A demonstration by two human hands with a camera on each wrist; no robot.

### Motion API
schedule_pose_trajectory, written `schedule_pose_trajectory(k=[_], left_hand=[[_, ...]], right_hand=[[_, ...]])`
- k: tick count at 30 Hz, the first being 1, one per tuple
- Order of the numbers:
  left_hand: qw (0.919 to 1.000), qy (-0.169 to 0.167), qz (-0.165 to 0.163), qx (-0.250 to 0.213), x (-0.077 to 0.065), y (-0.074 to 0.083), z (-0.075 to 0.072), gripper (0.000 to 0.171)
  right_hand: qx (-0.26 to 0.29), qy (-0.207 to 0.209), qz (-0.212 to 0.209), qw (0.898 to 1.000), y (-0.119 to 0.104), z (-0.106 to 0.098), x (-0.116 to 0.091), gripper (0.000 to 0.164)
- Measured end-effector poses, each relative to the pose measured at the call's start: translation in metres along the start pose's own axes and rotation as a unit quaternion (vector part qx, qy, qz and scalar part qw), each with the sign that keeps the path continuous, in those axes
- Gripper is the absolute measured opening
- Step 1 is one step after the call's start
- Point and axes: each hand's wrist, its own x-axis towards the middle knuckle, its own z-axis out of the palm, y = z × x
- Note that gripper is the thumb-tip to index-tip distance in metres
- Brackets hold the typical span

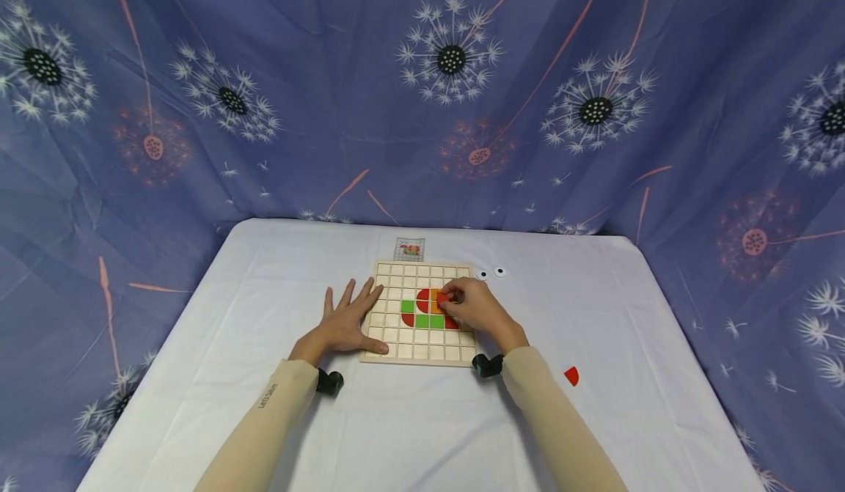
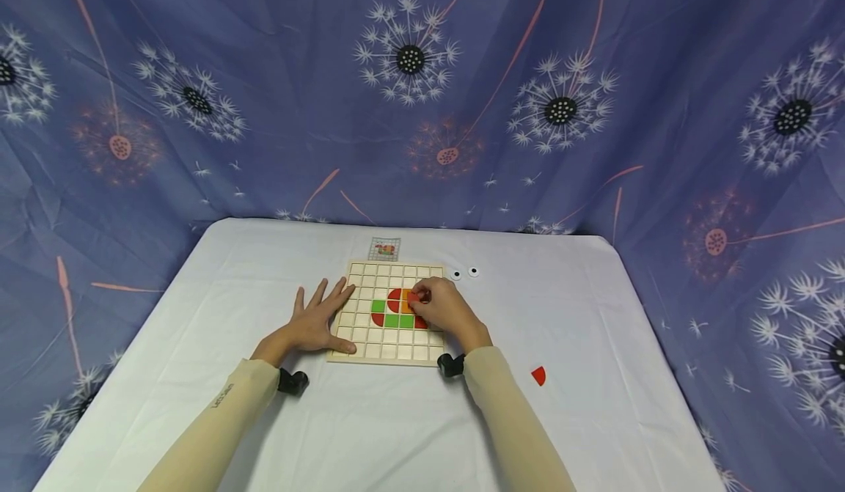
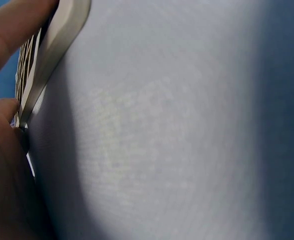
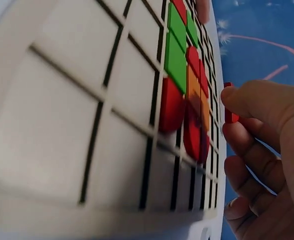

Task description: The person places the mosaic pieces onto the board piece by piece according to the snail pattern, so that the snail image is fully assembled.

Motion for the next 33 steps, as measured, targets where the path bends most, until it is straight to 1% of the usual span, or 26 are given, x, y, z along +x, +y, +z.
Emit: schedule_pose_trajectory(k=[8, 13, 17, 24, 33], left_hand=[[1.0, -0.003, -0.006, 0.005, 0.001, -0.003, -0.001, 0.132], [1.0, -0.004, 0.0, 0.004, 0.002, -0.003, 0.0, 0.131], [1.0, -0.004, -0.002, 0.005, 0.002, -0.002, 0.001, 0.131], [1.0, -0.004, -0.004, 0.002, 0.002, 0.0, 0.001, 0.13], [0.9999, -0.007, -0.007, 0.008, 0.002, -0.001, 0.0, 0.131]], right_hand=[[-0.011, -0.042, -0.034, 0.998, -0.021, 0.015, 0.021, 0.018], [-0.047, -0.054, -0.046, 0.996, -0.027, 0.024, 0.032, 0.019], [-0.063, -0.052, -0.045, 0.996, -0.03, 0.028, 0.039, 0.02], [-0.073, -0.044, -0.044, 0.995, -0.037, 0.035, 0.047, 0.02], [-0.11, -0.055, -0.051, 0.991, -0.042, 0.04, 0.051, 0.021]])
